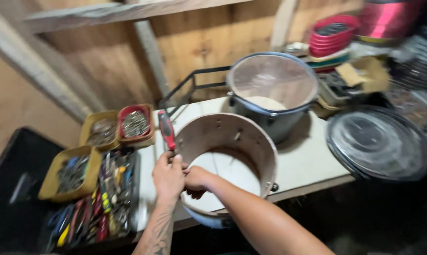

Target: The person uses a screwdriver to tighten bolts on a drum shell. They then select bolts and washers from containers and insert them into the drum shell, securing them with the screwdriver.

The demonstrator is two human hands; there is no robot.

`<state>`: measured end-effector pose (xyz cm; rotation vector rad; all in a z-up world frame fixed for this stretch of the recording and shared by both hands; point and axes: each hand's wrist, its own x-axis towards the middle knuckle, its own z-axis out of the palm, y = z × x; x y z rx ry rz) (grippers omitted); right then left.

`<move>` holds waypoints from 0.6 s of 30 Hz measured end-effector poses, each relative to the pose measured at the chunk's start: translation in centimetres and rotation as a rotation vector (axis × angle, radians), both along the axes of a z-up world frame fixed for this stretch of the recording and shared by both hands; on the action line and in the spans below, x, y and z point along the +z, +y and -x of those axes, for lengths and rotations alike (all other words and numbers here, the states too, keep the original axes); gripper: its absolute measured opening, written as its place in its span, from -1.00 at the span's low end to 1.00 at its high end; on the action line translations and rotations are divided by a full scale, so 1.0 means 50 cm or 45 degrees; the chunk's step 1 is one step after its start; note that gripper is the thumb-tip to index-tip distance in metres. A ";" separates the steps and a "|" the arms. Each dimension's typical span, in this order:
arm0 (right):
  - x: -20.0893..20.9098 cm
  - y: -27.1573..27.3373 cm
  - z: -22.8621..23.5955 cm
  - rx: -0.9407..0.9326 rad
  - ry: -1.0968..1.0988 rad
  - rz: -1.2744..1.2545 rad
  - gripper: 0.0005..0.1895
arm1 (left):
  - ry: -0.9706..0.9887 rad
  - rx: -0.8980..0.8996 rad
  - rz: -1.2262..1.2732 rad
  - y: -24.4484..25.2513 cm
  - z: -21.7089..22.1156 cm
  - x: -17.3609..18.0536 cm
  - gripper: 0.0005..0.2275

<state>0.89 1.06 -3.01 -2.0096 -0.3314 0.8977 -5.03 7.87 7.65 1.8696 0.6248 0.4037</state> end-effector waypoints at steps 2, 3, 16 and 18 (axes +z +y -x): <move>0.099 -0.024 0.037 -0.062 0.053 -0.026 -0.45 | -0.012 -0.051 0.069 0.014 -0.014 -0.012 -0.69; 0.146 -0.034 0.059 -0.087 0.113 -0.052 -0.41 | -0.014 -0.065 0.141 0.022 -0.019 -0.020 -0.68; 0.010 -0.005 0.009 -0.215 0.512 -0.169 -0.81 | 0.011 -0.045 0.438 0.029 -0.018 -0.003 -0.73; 0.007 -0.010 0.011 -0.256 0.519 -0.317 -0.80 | 0.004 -0.037 0.482 0.022 -0.012 0.012 -0.76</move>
